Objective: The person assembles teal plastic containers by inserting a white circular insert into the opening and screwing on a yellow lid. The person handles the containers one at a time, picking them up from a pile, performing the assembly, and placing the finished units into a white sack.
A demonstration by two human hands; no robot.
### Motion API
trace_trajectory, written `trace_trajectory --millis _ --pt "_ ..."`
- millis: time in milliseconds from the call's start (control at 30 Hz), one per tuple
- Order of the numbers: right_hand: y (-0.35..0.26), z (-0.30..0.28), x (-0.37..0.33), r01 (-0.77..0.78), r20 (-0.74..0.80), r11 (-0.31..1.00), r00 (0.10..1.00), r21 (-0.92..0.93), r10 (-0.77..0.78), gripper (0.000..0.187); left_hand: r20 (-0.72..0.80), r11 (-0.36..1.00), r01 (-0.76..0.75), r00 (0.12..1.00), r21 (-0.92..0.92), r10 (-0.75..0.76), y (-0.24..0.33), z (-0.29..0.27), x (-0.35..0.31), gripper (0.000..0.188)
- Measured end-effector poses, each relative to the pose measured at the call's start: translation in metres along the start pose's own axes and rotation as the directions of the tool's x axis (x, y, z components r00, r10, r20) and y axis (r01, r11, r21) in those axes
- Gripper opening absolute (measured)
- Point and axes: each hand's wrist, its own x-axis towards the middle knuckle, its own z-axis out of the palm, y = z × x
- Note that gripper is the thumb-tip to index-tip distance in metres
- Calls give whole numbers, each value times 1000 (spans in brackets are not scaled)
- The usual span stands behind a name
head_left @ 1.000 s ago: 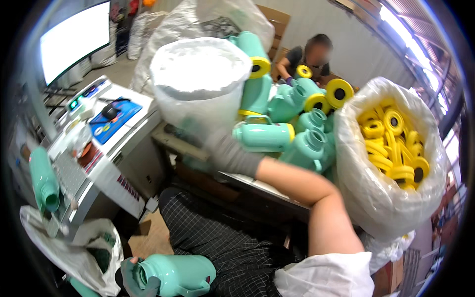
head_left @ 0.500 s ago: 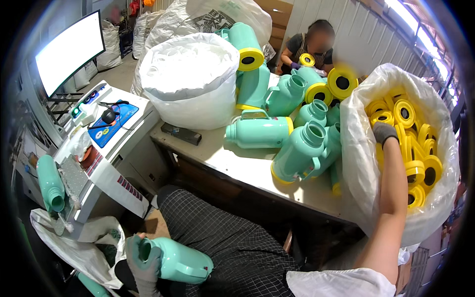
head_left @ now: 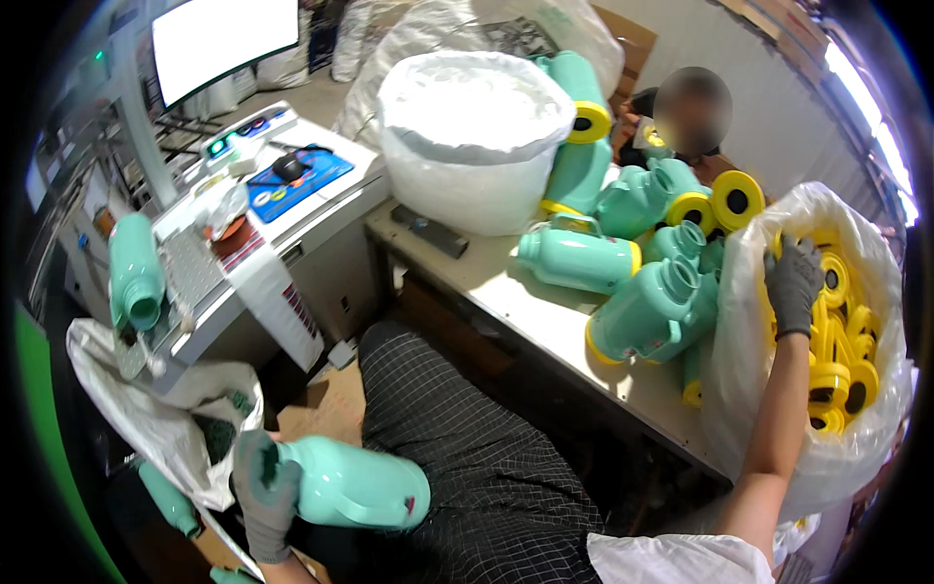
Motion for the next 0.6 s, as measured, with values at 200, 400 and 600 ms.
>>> trace_trajectory --millis 200,400,600 --pt "-221 -45 -71 88 -98 -44 943 995 -318 48 -398 802 56 846 -595 -355 -50 -12 -37 30" --pt "-349 -166 -206 62 -492 -706 761 706 -424 55 -606 958 48 765 -283 -217 -58 60 -66 47" --pt "-352 -150 -242 38 -653 -840 649 542 -392 63 -461 907 156 820 -390 -340 -53 56 -63 41"
